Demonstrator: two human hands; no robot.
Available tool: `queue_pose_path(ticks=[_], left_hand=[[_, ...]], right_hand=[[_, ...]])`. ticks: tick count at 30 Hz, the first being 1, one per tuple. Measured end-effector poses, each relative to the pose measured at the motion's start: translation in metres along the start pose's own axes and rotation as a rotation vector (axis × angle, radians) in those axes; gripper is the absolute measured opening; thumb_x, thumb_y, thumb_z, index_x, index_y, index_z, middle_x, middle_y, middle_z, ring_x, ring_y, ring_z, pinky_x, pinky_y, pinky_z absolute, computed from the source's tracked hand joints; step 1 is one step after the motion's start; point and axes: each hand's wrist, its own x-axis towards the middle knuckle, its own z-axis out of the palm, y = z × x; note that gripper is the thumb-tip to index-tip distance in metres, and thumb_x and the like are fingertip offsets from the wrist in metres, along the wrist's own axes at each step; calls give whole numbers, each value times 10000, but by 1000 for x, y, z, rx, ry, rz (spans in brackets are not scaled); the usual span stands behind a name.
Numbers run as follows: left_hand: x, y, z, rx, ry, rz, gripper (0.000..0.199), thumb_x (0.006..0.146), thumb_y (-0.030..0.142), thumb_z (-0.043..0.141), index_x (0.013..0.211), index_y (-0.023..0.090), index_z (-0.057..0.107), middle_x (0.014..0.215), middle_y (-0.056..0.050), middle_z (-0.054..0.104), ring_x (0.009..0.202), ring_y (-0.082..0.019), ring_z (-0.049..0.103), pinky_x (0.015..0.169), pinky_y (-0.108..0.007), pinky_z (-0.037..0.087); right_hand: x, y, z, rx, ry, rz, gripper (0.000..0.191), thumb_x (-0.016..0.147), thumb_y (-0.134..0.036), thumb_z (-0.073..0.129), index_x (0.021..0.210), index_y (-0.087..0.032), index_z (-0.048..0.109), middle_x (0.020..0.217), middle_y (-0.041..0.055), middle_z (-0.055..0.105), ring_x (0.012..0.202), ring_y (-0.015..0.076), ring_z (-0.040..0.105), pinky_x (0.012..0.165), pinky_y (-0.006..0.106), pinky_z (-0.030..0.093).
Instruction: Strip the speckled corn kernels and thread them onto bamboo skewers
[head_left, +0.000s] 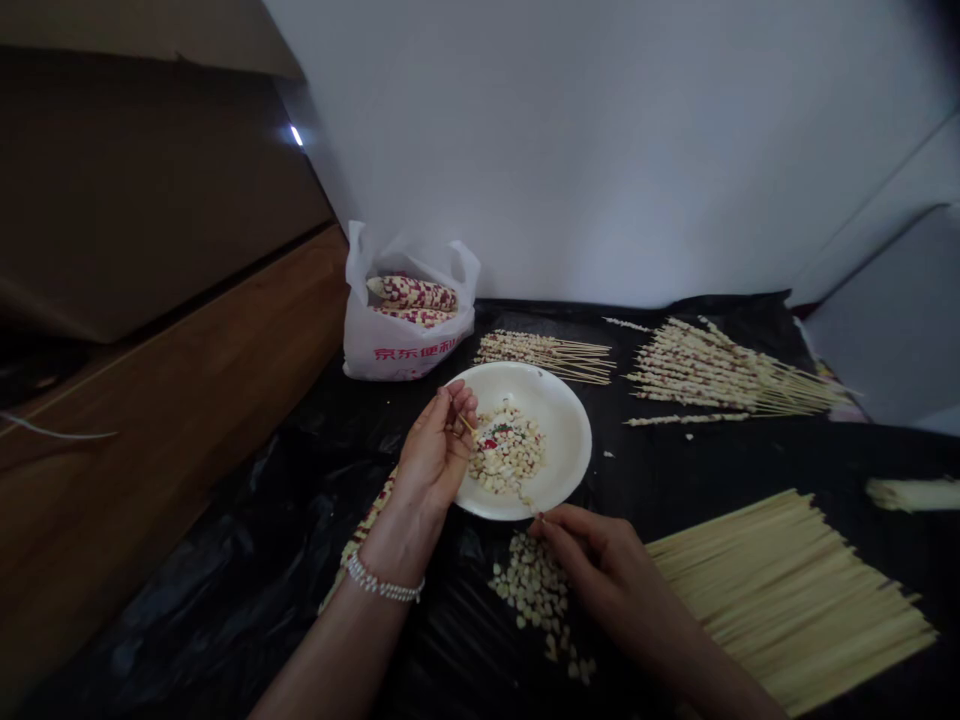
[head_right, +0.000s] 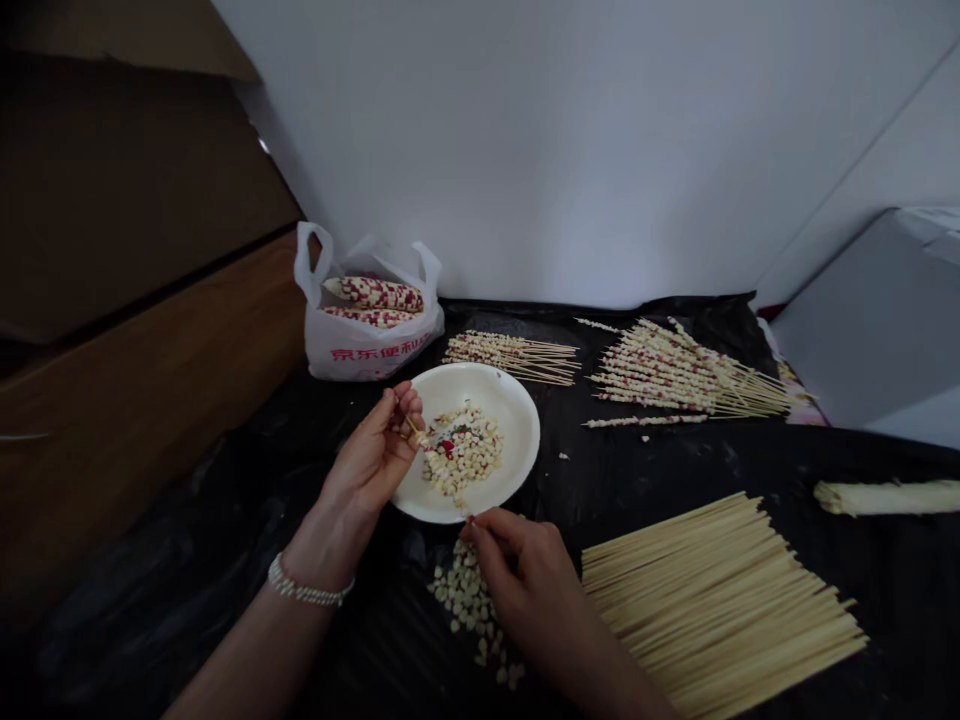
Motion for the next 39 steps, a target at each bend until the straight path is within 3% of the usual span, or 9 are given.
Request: queue_pose_path(ticks=[4, 10, 15, 25, 39], left_hand=[[1, -3, -1, -21, -16, -58, 212, 949, 108, 473, 878, 80, 671, 673, -26, 676, 569, -59, 633, 557, -127, 533], [0, -4, 2, 5, 30, -21, 232, 950, 103, 466, 853, 85, 675, 736, -55, 715, 634, -75, 668, 601, -135, 548], [-2, -8, 0, 75, -44, -68, 195, 929, 125, 520, 857, 99, 699, 803, -66, 737, 676, -94, 687, 604, -156, 551], [0, -7, 0, 65, -17, 24, 182, 890, 47, 544, 848, 98, 714, 795, -66, 743, 690, -87, 689, 636, -147, 549], [1, -6, 0, 33, -10, 1, 171, 894, 56, 543, 868, 90, 709, 781, -76, 747, 676, -98, 703, 656, -168, 577]], right_hand=[[0, -2, 0, 16, 17, 1, 357, 926, -377, 444, 714, -176, 647, 727, 47, 683, 660, 173, 570, 606, 288, 389], [-1, -4, 0, 29, 25, 16, 373, 929, -392, 441, 789, -160, 697, 681, 36, 648, 610, 157, 517, 562, 283, 367], [-1, -5, -1, 25, 20, 0, 359, 939, -371, 448, 809, -158, 708, 646, 16, 618, 596, 145, 499, 562, 277, 357], [-1, -5, -1, 23, 24, 16, 352, 940, -362, 451, 857, -164, 730, 672, 29, 652, 600, 153, 526, 563, 278, 367], [-2, -7, -2, 35, 35, 19, 357, 934, -372, 461, 844, -161, 735, 678, 36, 672, 593, 153, 544, 559, 278, 375]])
